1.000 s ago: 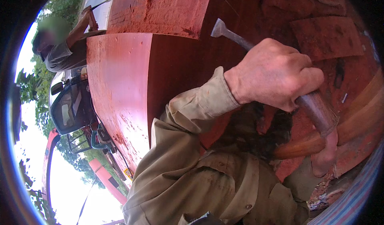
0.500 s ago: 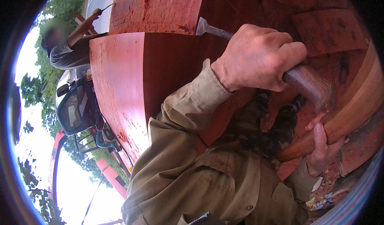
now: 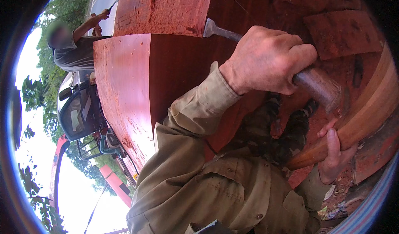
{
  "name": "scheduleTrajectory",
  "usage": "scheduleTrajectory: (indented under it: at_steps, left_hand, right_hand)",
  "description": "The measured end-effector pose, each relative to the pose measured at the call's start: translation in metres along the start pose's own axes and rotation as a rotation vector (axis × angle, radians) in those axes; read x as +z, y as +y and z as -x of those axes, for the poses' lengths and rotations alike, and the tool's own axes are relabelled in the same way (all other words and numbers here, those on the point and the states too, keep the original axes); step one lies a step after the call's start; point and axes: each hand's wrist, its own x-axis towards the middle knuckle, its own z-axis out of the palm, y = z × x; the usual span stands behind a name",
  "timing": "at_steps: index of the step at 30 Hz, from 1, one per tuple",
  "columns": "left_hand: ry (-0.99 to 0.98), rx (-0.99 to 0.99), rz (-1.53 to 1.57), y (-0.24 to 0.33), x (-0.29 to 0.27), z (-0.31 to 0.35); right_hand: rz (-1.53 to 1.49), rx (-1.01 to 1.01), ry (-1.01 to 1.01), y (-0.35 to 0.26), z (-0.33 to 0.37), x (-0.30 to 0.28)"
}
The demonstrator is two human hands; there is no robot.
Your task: The person uses a chisel and mallet to carve a large red wooden block. Another person in the background uses a power tool on the same block. The camera wearer repeatedly strikes the chisel to remove wood shavings.
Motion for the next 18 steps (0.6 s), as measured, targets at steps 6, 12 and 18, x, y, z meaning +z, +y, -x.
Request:
scheduleTrajectory:
  at_steps: [6,12,18]
  left_hand:
    - [0.104,-0.009,0.032,-0.002,-0.031,-0.011]
    - [0.78,-0.525,0.183,-0.016,-0.135,-0.01]
    - [1.042,-0.447,0.235,-0.063,-0.181,-0.01]
  right_hand:
    - [-0.051,0.045,0.05,-0.008,0.006,0.002]
    - [-0.129,-0.005,-0.041,-0.047,0.007,0.003]
    - [-0.091,-0.08,-0.195,-0.078,-0.049,-0.001]
